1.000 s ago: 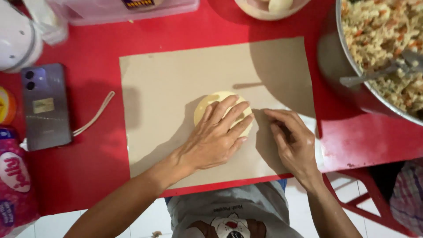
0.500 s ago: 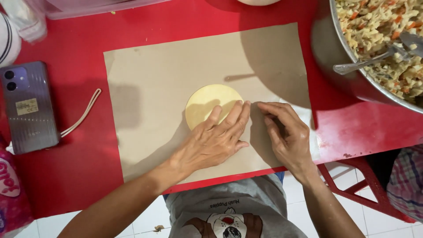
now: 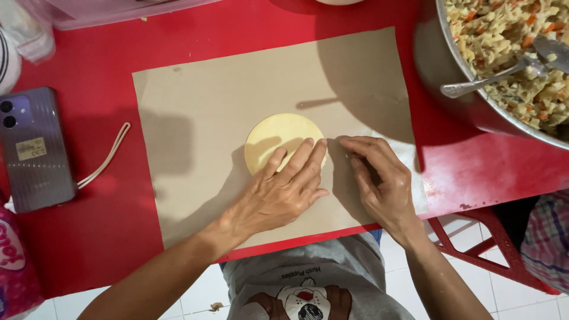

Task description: Filling circular pastry wrappers with a vegetable and meat mixture and folding them into a crescent shape.

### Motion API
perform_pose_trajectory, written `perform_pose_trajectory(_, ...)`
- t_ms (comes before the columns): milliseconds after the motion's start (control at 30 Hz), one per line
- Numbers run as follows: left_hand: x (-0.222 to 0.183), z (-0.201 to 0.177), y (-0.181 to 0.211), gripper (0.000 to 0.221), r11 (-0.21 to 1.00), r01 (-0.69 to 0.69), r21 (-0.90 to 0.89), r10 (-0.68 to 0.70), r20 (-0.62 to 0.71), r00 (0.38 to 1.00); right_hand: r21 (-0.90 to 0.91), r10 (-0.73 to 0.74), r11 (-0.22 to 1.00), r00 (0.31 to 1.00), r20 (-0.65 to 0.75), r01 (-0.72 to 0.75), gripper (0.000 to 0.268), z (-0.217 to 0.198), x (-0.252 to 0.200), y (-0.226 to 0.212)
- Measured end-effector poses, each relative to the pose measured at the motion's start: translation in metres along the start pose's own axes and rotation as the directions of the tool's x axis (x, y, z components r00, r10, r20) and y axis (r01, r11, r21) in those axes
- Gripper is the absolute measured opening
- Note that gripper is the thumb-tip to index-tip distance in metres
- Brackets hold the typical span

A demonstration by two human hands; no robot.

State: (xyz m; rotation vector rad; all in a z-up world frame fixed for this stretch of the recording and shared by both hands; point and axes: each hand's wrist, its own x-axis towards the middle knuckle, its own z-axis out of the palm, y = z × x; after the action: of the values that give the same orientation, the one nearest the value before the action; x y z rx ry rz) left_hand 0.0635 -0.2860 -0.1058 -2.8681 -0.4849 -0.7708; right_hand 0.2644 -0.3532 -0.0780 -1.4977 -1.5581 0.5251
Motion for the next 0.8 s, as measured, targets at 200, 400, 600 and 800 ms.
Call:
perform_pose_trajectory(200,0.006,0.002,-0.001,0.033,0.999,0.022,-0.038,-0.025,-0.062,0.998,-0.020,0.001,1.000,1.000,-0.006,-0.001,0.031,0.003,-0.002,0.001)
perform_pose_trajectory(400,0.009,0.006,-0.002,0.042,0.990,0.073,-0.117,-0.078,-0.040,0.996,-0.069,-0.039,0.997,0.999,-0.018,0.038,0.030,0.004,-0.002,0.001)
perform_pose_trajectory(600,0.016,0.006,-0.017,0.032,0.894,0.233,-0.384,-0.225,0.066,0.972,-0.015,-0.053,0.999,0.997,-0.055,0.052,0.029,0.001,0.001,-0.005)
perform_pose_trajectory(800,0.021,0.015,-0.032,0.025,0.887,0.201,-0.416,-0.223,-0.003,0.975,-0.077,-0.075,0.995,0.994,-0.081,0.069,0.027,0.000,-0.001,-0.003)
